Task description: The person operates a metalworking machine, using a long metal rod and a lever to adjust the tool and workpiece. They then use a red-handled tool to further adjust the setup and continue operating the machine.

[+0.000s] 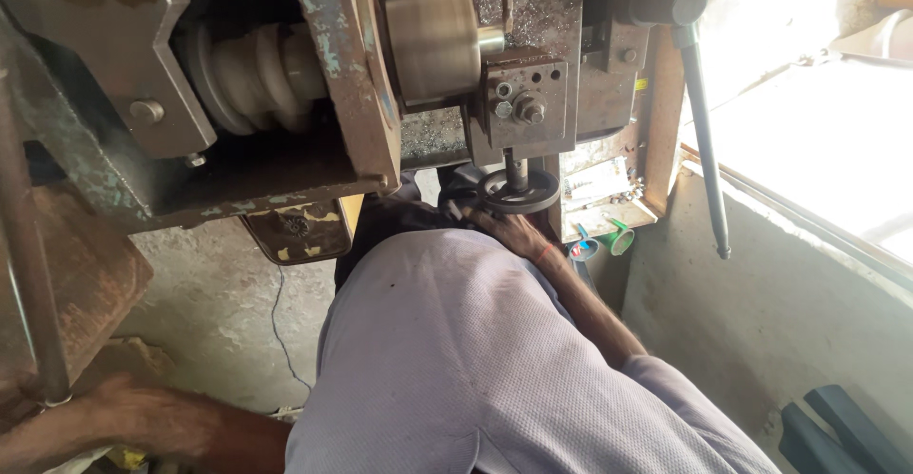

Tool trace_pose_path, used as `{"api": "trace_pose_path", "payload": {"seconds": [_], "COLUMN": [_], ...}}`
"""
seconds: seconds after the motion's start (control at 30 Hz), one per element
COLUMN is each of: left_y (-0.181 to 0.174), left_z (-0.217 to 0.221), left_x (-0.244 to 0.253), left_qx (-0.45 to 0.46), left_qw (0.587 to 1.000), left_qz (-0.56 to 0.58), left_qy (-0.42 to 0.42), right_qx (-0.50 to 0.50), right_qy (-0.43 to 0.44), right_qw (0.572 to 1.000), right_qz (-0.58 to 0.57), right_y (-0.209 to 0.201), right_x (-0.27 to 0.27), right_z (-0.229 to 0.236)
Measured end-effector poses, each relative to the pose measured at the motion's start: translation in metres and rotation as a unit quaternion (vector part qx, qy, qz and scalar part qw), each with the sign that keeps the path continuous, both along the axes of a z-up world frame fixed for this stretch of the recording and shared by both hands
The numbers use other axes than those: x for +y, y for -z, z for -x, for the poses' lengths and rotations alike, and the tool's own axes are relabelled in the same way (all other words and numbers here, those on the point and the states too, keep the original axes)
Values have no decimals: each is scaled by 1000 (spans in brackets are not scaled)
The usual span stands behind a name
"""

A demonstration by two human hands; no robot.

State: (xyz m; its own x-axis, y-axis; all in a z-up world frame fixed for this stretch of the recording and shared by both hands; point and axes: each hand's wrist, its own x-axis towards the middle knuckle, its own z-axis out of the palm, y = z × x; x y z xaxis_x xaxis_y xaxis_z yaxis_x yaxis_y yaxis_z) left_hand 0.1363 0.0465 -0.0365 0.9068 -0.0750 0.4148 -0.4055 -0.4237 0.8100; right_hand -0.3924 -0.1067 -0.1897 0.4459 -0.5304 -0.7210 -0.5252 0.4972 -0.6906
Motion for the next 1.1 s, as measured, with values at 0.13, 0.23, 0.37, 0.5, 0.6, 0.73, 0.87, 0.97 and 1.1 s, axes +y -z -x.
{"api": "trace_pose_path", "payload": {"seconds": [0.13,0.23,0.37,0.5,0.6,0.73,0.87,0.97,1.1], "left_y": [-2,-4,-3,-1,2,2,0,1,-3], "left_z": [3,2,2,4,0,-5,-9,-11,-16], "left_x": [0,0,0,3,1,2,4,3,1], "left_qx": [1,1,4,8,8,9,10,10,10], "left_qw": [1000,1000,1000,1000,1000,1000,1000,1000,1000], "left_qz": [-3,-6,-11,-12,-9,-11,-12,-13,-14], "left_qy": [0,2,5,3,4,8,9,10,15], "right_qx": [97,124,107,134,41,37,159,154,145], "right_qy": [23,105,122,-59,-26,-40,101,140,160], "right_qw": [989,973,985,989,997,997,975,975,974], "right_qz": [-105,-166,-56,7,53,62,-114,-76,-70], "right_y": [-31,-41,-12,48,45,-12,-53,-61,-61], "right_x": [2,-5,-10,9,23,22,14,7,-1], "right_z": [22,59,98,59,25,21,26,36,51]}}
